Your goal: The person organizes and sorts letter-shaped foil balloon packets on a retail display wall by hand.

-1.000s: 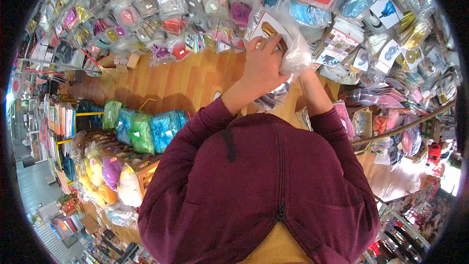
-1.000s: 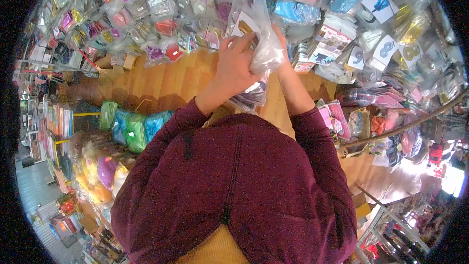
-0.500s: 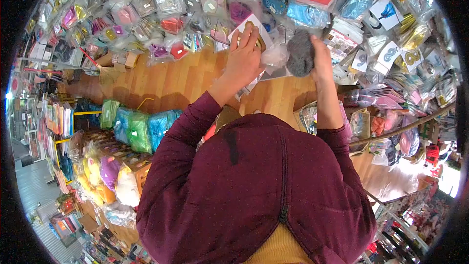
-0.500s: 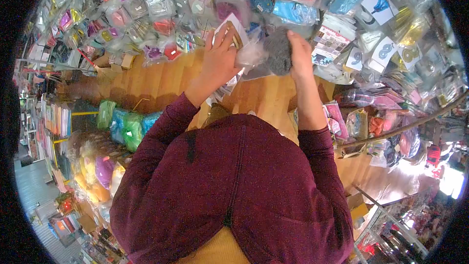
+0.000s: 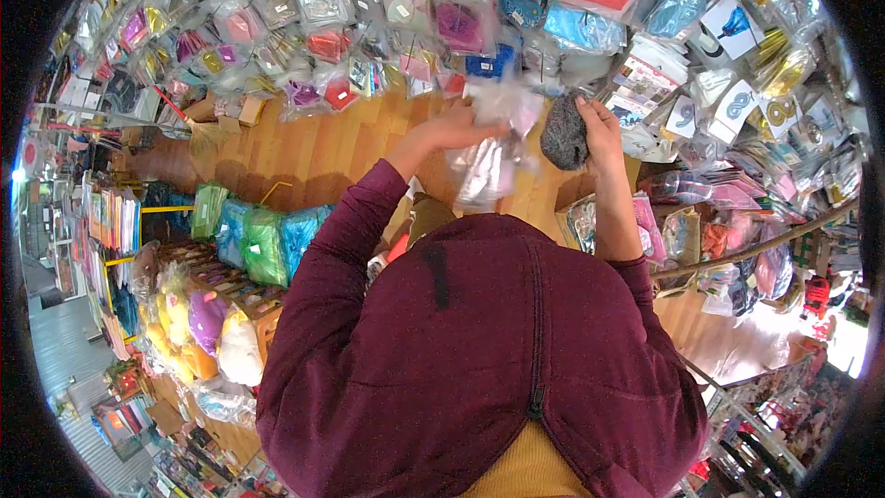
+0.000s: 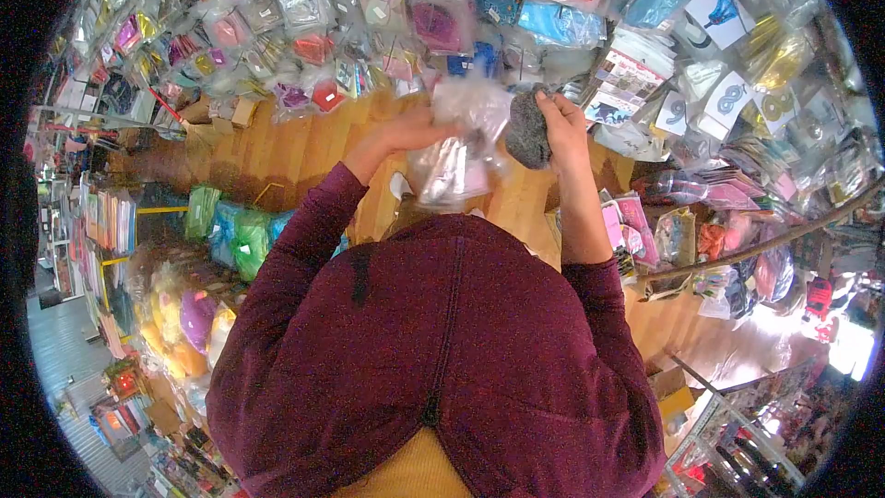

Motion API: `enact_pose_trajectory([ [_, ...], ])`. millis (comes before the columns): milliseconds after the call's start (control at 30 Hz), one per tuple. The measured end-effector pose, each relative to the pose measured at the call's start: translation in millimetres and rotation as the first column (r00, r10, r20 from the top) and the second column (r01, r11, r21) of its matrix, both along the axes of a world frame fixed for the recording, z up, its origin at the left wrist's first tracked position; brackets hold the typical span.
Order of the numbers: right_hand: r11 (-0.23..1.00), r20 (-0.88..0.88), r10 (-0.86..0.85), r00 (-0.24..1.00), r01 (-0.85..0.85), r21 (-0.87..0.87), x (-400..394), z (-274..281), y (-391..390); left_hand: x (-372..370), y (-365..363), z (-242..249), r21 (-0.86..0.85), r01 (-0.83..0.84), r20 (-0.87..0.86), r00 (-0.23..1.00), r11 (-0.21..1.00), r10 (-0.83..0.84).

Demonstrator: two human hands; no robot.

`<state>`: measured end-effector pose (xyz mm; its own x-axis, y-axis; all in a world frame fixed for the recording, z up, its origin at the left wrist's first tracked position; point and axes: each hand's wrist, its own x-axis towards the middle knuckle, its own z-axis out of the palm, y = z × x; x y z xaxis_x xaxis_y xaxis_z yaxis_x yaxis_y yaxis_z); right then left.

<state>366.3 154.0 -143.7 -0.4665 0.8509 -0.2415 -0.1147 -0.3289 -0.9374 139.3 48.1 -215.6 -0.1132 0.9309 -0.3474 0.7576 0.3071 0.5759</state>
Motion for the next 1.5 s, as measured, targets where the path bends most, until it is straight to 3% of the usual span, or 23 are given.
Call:
enact_pose_trajectory([
  [33, 1.000, -0.015, -0.004, 1.000, 0.004, -0.015, 3.7, -3.4, 1.5, -11.4, 5.1, -33.6, -0.047, -0.061, 0.410, 0.909, 0.997, 0.075],
  [67, 1.000, -0.016, -0.011, 1.000, 0.011, -0.017, 7.0, -5.2, 2.4, 0.5, -3.2, 18.3, -0.142, -0.113, 0.552, 0.816, 0.983, 0.174],
  [100, 0.999, -0.046, -0.015, 0.999, 0.014, -0.036, 10.8, -7.5, 1.7, 8.4, -8.0, 41.1, -0.148, -0.106, 0.552, 0.816, 0.983, 0.171],
  [167, 0.998, -0.072, -0.023, 0.997, 0.018, -0.060, 16.1, -9.2, -2.1, 18.9, -13.8, 60.7, 0.006, -0.412, 0.573, 0.748, 0.911, 0.335],
  [300, 0.996, -0.044, -0.080, 0.996, 0.081, 0.025, 21.3, -3.4, -3.9, -4.5, -1.2, 30.9, -0.027, -0.436, 0.428, 0.808, 0.900, 0.404],
  [367, 0.994, -0.031, -0.088, 0.996, 0.090, 0.063, 23.5, -3.6, -5.9, -8.5, 0.4, 28.2, -0.097, -0.469, 0.258, 0.840, 0.878, 0.477],
  [500, 0.909, 0.076, -0.154, 0.985, 0.111, 0.402, 18.0, 6.9, -20.5, -11.3, 0.5, 15.2, -0.055, -0.487, 0.293, 0.827, 0.872, 0.480],
  [567, 0.854, 0.127, -0.199, 0.972, 0.109, 0.508, 6.2, 16.8, -34.6, 2.0, -3.4, 37.3, -0.051, -0.621, 0.458, 0.681, 0.782, 0.571],
  [633, 0.622, 0.108, -0.235, 0.966, 0.064, 0.780, -8.2, 23.5, -46.8, 8.7, -3.1, 55.4, -0.143, -0.604, 0.494, 0.643, 0.784, 0.585],
  [700, 0.483, 0.217, -0.196, 0.956, -0.098, 0.870, -22.5, 28.9, -60.6, 14.5, -2.7, 65.9, -0.233, -0.575, 0.527, 0.602, 0.784, 0.599],
  [733, 0.482, 0.215, -0.197, 0.957, -0.096, 0.871, -32.1, 26.5, -63.7, 16.5, -2.1, 69.7, -0.279, -0.496, 0.537, 0.629, 0.822, 0.562],
  [767, 0.333, 0.301, -0.179, 0.937, -0.230, 0.914, -43.0, 19.8, -64.4, 19.5, -1.9, 71.4, -0.323, -0.412, 0.548, 0.652, 0.852, 0.524],
  [800, 0.174, 0.387, -0.176, 0.905, -0.358, 0.917, -49.4, 12.7, -63.5, 31.1, 0.1, 61.0, -0.176, -0.474, 0.778, 0.469, 0.862, 0.417],
  [833, 0.171, 0.386, -0.176, 0.906, -0.358, 0.918, -50.4, 5.4, -60.7, 38.1, 0.9, 63.0, -0.175, -0.476, 0.779, 0.469, 0.862, 0.417],
  [900, 0.284, 0.502, -0.184, 0.845, -0.443, 0.850, -50.4, -4.4, -53.5, 49.4, 1.8, 69.3, -0.124, -0.513, 0.845, 0.394, 0.850, 0.361],
  [933, 0.349, 0.445, -0.144, 0.884, -0.375, 0.859, -50.5, -2.3, -52.8, 61.0, 0.6, 80.7, -0.055, -0.637, 0.832, 0.397, 0.769, 0.388],
  [967, 0.346, 0.444, -0.139, 0.885, -0.377, 0.859, -50.1, -0.5, -48.8, 54.6, 1.4, 75.9, -0.054, -0.642, 0.832, 0.395, 0.765, 0.390],
  [1033, 0.531, 0.420, 0.003, 0.908, -0.357, 0.768, -43.1, 0.3, -42.9, 42.6, -1.2, 62.3, -0.192, -0.479, 0.730, 0.513, 0.856, 0.451],
  [1233, 0.630, 0.261, -0.095, 0.961, -0.144, 0.763, -24.9, -10.9, -28.1, 60.7, 0.0, 72.5, -0.266, -0.465, 0.809, 0.369, 0.844, 0.458],
  [1333, 0.855, 0.113, -0.167, 0.979, 0.087, 0.511, -15.8, -29.6, -17.8, 63.8, 2.2, 66.7, -0.264, -0.372, 0.852, 0.342, 0.890, 0.396],
  [1367, 0.855, 0.114, -0.169, 0.979, 0.088, 0.511, -12.7, -33.2, -14.9, 64.8, 3.1, 63.4, -0.245, -0.321, 0.873, 0.337, 0.915, 0.353],
  [1467, 0.978, -0.212, -0.207, 0.955, 0.211, -0.008, -5.9, -42.0, -4.4, 72.1, 6.1, 67.4, -0.248, -0.358, 0.867, 0.333, 0.900, 0.371],
  [1500, 0.977, -0.212, -0.211, 0.954, 0.215, -0.005, 0.2, -42.7, 1.4, 75.3, 6.4, 71.4, -0.253, -0.411, 0.856, 0.327, 0.876, 0.401],
])
